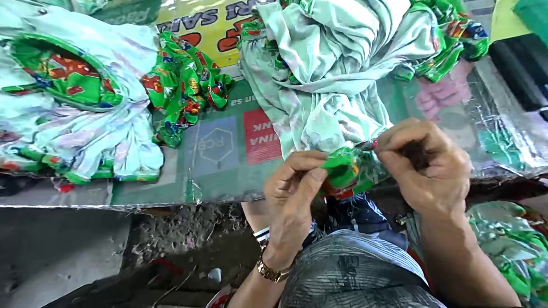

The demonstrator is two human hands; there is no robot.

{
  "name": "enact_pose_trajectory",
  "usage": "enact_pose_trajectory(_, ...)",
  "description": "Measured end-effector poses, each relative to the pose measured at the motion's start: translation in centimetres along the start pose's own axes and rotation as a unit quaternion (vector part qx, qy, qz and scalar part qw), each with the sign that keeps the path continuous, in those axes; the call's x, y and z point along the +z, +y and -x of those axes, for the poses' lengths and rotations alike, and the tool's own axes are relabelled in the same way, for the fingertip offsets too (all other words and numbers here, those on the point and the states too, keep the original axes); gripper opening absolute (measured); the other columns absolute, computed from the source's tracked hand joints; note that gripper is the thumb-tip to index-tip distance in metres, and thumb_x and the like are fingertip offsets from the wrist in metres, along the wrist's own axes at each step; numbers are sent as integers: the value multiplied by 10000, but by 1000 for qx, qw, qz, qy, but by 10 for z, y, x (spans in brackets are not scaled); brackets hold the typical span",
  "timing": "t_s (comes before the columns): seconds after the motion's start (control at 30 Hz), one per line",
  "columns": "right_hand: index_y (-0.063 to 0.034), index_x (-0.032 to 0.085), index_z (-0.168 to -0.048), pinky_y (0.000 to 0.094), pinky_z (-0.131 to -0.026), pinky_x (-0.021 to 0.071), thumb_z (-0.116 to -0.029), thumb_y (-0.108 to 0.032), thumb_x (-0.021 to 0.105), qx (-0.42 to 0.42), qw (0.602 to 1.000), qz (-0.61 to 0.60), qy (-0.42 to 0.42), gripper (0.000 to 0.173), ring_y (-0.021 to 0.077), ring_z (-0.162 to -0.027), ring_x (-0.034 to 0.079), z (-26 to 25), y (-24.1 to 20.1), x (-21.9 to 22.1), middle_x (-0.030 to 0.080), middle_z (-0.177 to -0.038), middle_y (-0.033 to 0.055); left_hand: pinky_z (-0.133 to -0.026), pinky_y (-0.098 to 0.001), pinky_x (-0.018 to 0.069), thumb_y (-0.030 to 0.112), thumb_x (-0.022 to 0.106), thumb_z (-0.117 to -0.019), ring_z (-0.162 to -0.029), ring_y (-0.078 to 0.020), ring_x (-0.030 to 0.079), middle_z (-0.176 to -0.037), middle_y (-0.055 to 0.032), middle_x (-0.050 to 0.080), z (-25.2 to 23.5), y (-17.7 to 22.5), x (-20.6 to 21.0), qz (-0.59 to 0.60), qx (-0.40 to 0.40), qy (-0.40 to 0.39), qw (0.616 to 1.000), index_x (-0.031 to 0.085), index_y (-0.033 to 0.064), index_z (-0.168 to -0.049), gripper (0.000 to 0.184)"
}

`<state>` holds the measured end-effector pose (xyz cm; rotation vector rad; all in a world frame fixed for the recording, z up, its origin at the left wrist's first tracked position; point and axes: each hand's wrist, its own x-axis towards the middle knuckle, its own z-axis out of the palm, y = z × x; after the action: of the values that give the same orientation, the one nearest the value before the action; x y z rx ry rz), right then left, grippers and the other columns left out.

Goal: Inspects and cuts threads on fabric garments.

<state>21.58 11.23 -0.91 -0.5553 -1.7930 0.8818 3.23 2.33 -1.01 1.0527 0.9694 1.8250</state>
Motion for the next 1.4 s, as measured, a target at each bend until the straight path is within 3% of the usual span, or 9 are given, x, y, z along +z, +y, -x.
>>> enact_pose_trajectory(0.1,-128,545,-1194,129,-691,558,-848,-349,845,0,998,-33,-48,508,-27,-868,606,5,-3,22,594,-1080,-40,-840,-251,595,135,694,-970,-1012,-96,686,-1105,-24,708,7,-6,17,98,-43,-4,994,755,107,-1003,75)
enact_pose_trajectory(0.2,-65,592,-1077,148,-766,553,-851,-99,782,-3,999,-4,-35,297,25,-945,615,7,-4,27,611,-1065,19,-834,-301,610,149,714,-953,-980,-118,701,-1071,-34,714,11,-11,18,143,-69,22,987,752,121,-978,54)
enact_pose_trajectory(0.33,-32,648,-1046,147,-784,542,-899,-22,666,-37,993,108,13,149,12,-929,642,8,4,3,682,-1025,26,-863,-302,595,139,590,-1026,-1007,-132,681,-1080,-13,694,17,-10,-6,-82,67,43,993,704,136,-1057,118)
enact_pose_trajectory(0.53,-50,677,-1006,356,-534,506,-901,-81,642,-62,951,282,-111,115,224,-756,678,14,5,5,692,-990,125,-1020,-350,504,172,672,-963,-1251,-172,581,-1289,-47,638,24,-14,-25,-533,192,8,824,645,126,-1087,135)
enact_pose_trajectory(0.77,-52,634,-1119,173,-713,514,-898,-87,669,-60,971,207,-100,226,62,-848,621,17,-6,-1,663,-987,59,-975,-371,449,126,642,-988,-1034,-153,621,-1042,-27,680,22,-10,-19,-556,267,-31,787,660,130,-1043,58)
enact_pose_trajectory(0.93,-87,695,-1062,389,-448,472,-898,-120,652,-45,922,320,-213,172,253,-665,655,19,-11,-8,672,-1065,130,-993,-480,412,126,612,-985,-1134,-232,626,-1180,-49,708,23,4,-36,-662,189,-139,712,740,161,-1069,157)
enact_pose_trajectory(1.03,-90,721,-1147,294,-597,531,-959,-230,657,-27,947,260,-187,243,147,-818,668,16,-22,-21,677,-1111,87,-1055,-453,370,238,597,-999,-1204,-190,579,-1296,-40,662,30,12,-36,-625,178,-117,751,718,173,-1182,229)
enact_pose_trajectory(1.13,-93,676,-1079,129,-739,522,-1059,-271,564,-12,987,90,-134,211,-16,-887,609,16,-30,-7,632,-996,-27,-975,-351,410,364,678,-959,-1067,-146,584,-1093,-24,656,35,9,-22,-572,197,-83,792,679,151,-1132,274)
enact_pose_trajectory(1.4,-65,647,-988,121,-566,496,-1043,-133,526,64,986,17,-153,149,-23,-661,557,13,-8,24,598,-834,-42,-919,-370,460,96,640,-995,-977,-189,641,-996,-70,706,34,-12,-24,-588,204,-74,779,711,69,-1024,82)
